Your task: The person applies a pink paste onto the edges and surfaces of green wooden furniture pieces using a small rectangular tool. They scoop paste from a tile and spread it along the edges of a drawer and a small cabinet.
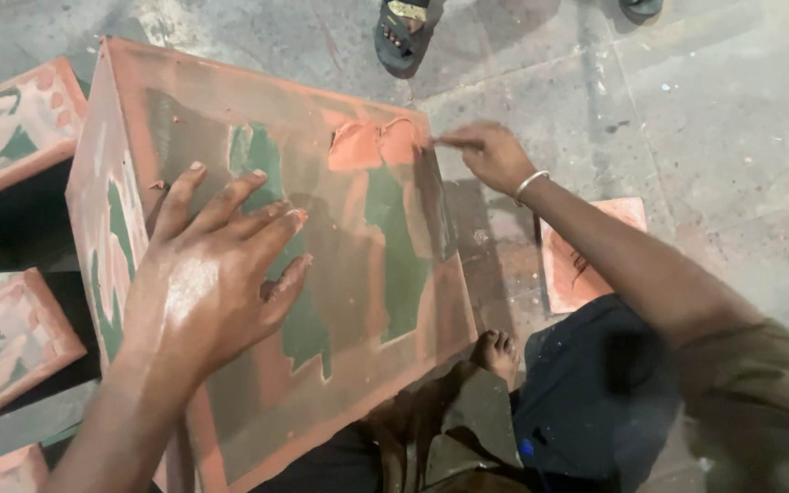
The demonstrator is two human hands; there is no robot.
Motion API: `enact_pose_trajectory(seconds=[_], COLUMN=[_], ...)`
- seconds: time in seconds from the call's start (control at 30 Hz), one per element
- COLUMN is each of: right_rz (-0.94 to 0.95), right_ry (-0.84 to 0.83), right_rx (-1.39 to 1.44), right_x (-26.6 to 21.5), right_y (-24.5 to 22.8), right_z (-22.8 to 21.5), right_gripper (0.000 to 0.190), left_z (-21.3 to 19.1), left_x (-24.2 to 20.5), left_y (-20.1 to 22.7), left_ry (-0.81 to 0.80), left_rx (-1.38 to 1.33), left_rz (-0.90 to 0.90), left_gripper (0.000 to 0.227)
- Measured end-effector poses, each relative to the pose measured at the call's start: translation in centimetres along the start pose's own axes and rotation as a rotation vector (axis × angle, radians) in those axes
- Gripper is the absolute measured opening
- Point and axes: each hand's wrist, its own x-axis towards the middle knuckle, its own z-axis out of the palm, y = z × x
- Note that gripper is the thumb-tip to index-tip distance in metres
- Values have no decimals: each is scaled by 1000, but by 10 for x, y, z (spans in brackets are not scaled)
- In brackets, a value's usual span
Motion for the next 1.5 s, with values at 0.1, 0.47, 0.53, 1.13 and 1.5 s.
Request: enact_pose_trajectory(seconds=[0.1,0.47,0.53,1.13,1.5], right_rz=[-91,76,-192,633,453], right_ry=[178,23,167,104,105], right_rx=[30,-579,-436,312,378], right_x=[22,-1,32,68,103], right_y=[-10,-17,-8,-19,-168], right_z=[13,7,7,16,15], right_gripper=[52,37,45,34,24], left_z=[-3,1,0,0,7], left_x=[1,-1,-3,-4,-21], left_y=[1,0,1,-3,-18], left_ry=[-17,21,22,86,516], left_rx=[-7,3,4,-72,-558], left_rz=[-25,1,7,5,8], left_gripper=[35,35,35,33,70])
